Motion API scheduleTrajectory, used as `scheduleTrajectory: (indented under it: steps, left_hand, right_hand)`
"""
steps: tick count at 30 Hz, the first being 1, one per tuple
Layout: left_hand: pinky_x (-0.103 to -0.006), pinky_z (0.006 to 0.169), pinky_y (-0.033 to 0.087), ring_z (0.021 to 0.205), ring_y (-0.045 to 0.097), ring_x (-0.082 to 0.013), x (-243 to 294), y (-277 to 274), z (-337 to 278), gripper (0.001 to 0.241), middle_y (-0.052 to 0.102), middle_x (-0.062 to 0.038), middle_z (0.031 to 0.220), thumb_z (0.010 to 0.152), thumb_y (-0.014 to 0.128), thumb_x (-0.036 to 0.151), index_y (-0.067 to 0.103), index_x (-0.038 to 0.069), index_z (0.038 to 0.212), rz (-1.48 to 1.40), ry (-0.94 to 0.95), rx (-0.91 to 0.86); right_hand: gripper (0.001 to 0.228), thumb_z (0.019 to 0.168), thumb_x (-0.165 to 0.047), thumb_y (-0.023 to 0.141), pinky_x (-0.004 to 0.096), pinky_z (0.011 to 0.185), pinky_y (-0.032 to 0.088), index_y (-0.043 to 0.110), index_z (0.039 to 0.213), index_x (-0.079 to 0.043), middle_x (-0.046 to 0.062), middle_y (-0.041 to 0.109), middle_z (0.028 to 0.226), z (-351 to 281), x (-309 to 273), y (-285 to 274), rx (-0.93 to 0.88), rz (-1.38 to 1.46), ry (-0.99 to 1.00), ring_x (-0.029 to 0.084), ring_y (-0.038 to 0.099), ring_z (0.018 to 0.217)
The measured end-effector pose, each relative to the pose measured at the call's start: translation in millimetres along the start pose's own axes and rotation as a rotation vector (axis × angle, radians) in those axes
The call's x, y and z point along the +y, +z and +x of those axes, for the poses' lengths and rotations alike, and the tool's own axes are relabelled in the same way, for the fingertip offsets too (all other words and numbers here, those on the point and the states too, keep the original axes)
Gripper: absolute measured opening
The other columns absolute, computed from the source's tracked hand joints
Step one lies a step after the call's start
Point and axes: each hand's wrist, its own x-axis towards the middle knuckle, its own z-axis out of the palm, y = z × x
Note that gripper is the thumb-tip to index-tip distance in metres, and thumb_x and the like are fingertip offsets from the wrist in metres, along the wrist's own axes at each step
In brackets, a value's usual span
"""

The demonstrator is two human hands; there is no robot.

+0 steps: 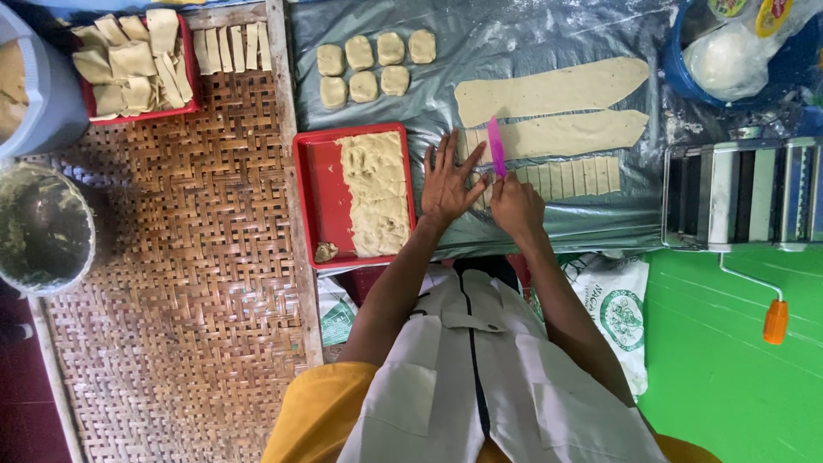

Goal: Cutting strips of flattened dough into smaller rectangular pieces using a plastic scraper.

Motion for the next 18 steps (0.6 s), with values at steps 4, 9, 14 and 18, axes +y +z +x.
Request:
scheduleTrajectory:
  steps: [4, 9, 14, 18]
  left_hand:
    - [-0.0612, 0.12, 0.026, 0.151, 0.032, -0.0365, -1, 3, 0, 0.059, 0.032, -0.02, 0.161, 0.099, 0.046, 0.063, 0.046, 0.037, 0.152, -0.003, -0.004, 0.003]
    - [-0.0601, 0.12, 0.027, 0.15, 0.034, -0.0355, -1, 4, 1, 0.059, 0.035, -0.02, 0.159, 0.097, 0.047, 0.062, 0.047, 0.037, 0.151, 0.018, 0.0, 0.008]
    - [-0.0603, 0.12, 0.027, 0.15, 0.034, -0.0362, -1, 5, 0, 0.059, 0.035, -0.021, 0.159, 0.099, 0.045, 0.062, 0.047, 0.036, 0.151, 0.009, 0.001, 0.014]
    - [-0.0598, 0.12, 0.027, 0.15, 0.035, -0.0366, -1, 5, -1, 0.058, 0.035, -0.022, 0.158, 0.097, 0.049, 0.058, 0.049, 0.035, 0.15, -0.005, 0.011, 0.029]
  right_hand:
    - [0.045, 0.108, -0.037, 0.039, 0.065, 0.064, 0.054, 0.064, 0.097, -0.001, 0.032, 0.07, 0.078, 0, -2, -4, -0.013, -0.019, 0.012, 0.056, 0.071, 0.078]
    - [0.039, 0.109, -0.029, 0.039, 0.061, 0.064, 0.057, 0.064, 0.096, -0.002, 0.031, 0.07, 0.077, -2, -8, -11, -0.019, 0.007, -0.022, 0.053, 0.072, 0.075]
    - [0.042, 0.107, -0.03, 0.037, 0.064, 0.064, 0.055, 0.063, 0.096, 0.0, 0.033, 0.07, 0.079, 2, -4, -6, -0.038, -0.02, -0.012, 0.056, 0.071, 0.076]
    - [0.039, 0.103, -0.03, 0.04, 0.065, 0.068, 0.056, 0.063, 0.101, 0.001, 0.032, 0.072, 0.086, -1, -27, -7, -0.119, -0.049, 0.056, 0.054, 0.073, 0.082]
